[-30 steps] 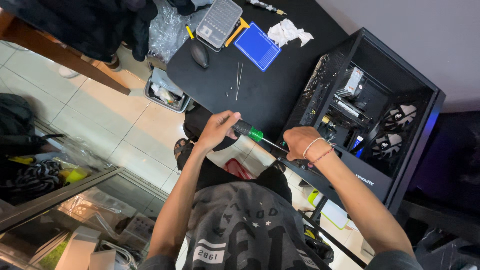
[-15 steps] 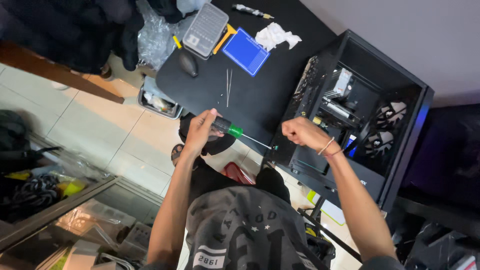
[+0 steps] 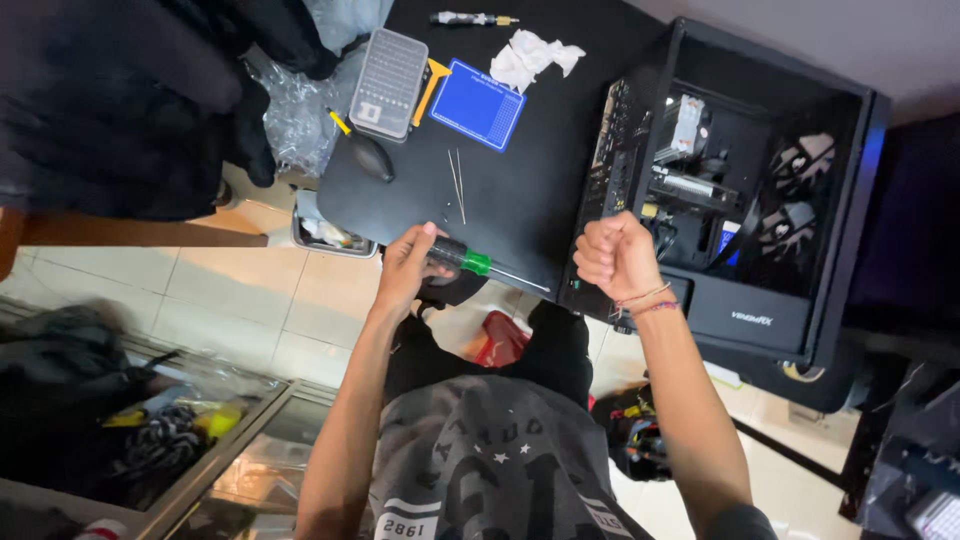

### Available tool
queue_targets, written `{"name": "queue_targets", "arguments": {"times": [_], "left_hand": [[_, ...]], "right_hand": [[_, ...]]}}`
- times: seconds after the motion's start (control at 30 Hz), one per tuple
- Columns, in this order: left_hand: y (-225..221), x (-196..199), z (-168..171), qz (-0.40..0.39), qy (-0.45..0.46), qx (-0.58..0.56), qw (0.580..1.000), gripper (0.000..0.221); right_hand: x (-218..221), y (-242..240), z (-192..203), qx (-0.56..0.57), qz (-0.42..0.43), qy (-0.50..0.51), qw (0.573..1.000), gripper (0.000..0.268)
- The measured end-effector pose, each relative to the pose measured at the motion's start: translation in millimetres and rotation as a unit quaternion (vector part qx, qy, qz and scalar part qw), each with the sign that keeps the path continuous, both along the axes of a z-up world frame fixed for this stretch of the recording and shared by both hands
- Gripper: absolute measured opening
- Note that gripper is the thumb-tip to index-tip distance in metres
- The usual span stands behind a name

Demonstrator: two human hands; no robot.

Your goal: The person unscrews the back panel of a computer tower with a screwdriver, removes the side panel, and works on the internal components with a screwdriver.

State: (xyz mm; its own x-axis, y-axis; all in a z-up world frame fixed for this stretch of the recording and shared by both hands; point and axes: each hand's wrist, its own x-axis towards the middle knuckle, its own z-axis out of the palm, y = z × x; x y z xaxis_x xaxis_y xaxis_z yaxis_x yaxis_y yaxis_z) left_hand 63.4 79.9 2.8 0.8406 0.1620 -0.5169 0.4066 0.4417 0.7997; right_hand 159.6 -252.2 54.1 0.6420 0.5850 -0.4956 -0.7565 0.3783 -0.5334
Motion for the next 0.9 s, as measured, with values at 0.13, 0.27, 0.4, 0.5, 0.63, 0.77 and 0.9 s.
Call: {"name": "queue_targets", "arguments": {"times": [0.13, 0.27, 0.4, 0.5, 0.63, 0.77, 0.9], "left_hand": [[-5, 15, -22, -0.026, -0.010, -0.001, 1.000, 0.037], [-22, 28, -55, -0.019, -0.016, -0.013, 1.000, 0.037], [-24, 38, -43, -0.046, -0.025, 0.004, 0.999, 0.041], [-13, 29, -53, -0.049, -0.016, -0.020, 0.998, 0.037], [3, 28, -76, -0.111, -0.029, -0.047, 0.992, 0.033], [-2, 16, -97, -0.150, -0.053, -0.077, 0.984, 0.031], [-17, 3, -116, -0.153, -0.076, -0.077, 0.982, 0.030]], "right_hand": [[2, 7, 14, -0.137, 0.031, -0.043, 0.989, 0.042], [4, 16, 29, -0.322, 0.112, -0.136, 0.930, 0.038], [16, 17, 11, -0.435, 0.230, -0.229, 0.840, 0.030], [11, 31, 9, -0.472, 0.310, -0.303, 0.768, 0.029], [5, 42, -29, -0.510, 0.373, -0.354, 0.690, 0.020], [-1, 33, -72, -0.555, 0.468, -0.338, 0.598, 0.024], [-4, 29, -91, -0.581, 0.506, -0.318, 0.553, 0.025]]}}
